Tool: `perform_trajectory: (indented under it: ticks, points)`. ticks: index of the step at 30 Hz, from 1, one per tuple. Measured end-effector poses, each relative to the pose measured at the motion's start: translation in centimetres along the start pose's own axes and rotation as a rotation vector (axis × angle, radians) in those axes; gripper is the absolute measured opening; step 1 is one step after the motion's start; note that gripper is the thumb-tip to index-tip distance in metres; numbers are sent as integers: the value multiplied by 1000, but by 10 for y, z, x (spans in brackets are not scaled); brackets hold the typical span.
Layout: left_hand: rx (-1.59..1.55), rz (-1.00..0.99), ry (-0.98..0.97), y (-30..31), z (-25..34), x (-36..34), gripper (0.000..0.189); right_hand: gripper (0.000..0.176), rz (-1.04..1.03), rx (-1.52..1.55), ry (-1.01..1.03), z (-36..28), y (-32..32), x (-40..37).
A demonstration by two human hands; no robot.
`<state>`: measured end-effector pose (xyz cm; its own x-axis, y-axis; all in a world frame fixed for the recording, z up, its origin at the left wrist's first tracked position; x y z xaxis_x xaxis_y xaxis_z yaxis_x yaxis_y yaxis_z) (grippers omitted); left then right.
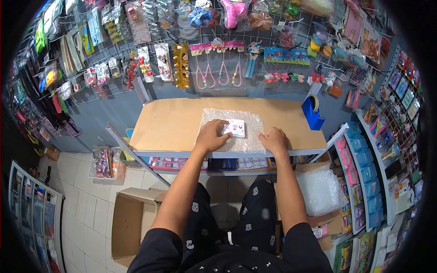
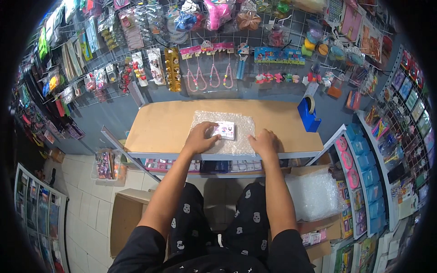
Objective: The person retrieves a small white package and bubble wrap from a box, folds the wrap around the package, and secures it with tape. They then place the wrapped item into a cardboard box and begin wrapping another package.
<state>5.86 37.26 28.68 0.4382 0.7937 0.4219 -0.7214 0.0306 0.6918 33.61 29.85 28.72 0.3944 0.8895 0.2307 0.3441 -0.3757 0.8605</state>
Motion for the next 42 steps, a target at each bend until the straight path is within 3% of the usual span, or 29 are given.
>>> perform_trajectory:
  ticks: [5, 8, 11, 20, 24, 28, 32, 35, 41, 42]
  points:
    - [10, -3, 2, 1, 2, 1, 51, 29, -118, 195, 95, -2, -4, 4]
    - [-27, -52, 59, 8, 10, 1, 51, 28, -97, 457, 21, -4, -10, 9]
    - [2, -4, 19, 5, 7, 0, 50, 26, -202, 900, 18, -3, -27, 21]
    - [2, -24, 4, 0, -1, 1, 51, 17, -296, 1350, 153, -38, -73, 45]
    - [-1, -25, 6, 1, -1, 0, 51, 19, -244, 1199, 155, -53, -87, 45]
    - [-8, -22, 15, 1, -2, 2, 50, 27, -83, 848, 314, -69, -80, 32]
    - [0, 0, -16, -1, -5, 1, 49, 21, -136, 605, 365, -77, -61, 16]
    - [-9, 9, -26, -1, -5, 0, 49, 21, -222, 662, 533, -48, -88, 40]
    - [-19, -30, -13, 0, -4, 2, 50, 39, -323, 590, 422, -64, -36, 16]
    - [-16, -19, -17, -1, -6, 2, 49, 41, -269, 558, 507, -62, -39, 17]
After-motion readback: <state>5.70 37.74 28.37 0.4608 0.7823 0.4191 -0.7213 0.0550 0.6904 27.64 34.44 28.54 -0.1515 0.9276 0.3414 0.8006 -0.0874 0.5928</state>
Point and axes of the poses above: each hand's wrist, its own x-axis towards the middle knuckle, its own y-axis out of the back of the hand, z = x × y, the point moved 1 cm from there along x, towards the middle knuckle, and after that the axes turned 1 degree about -y, right-handed, at the moved point
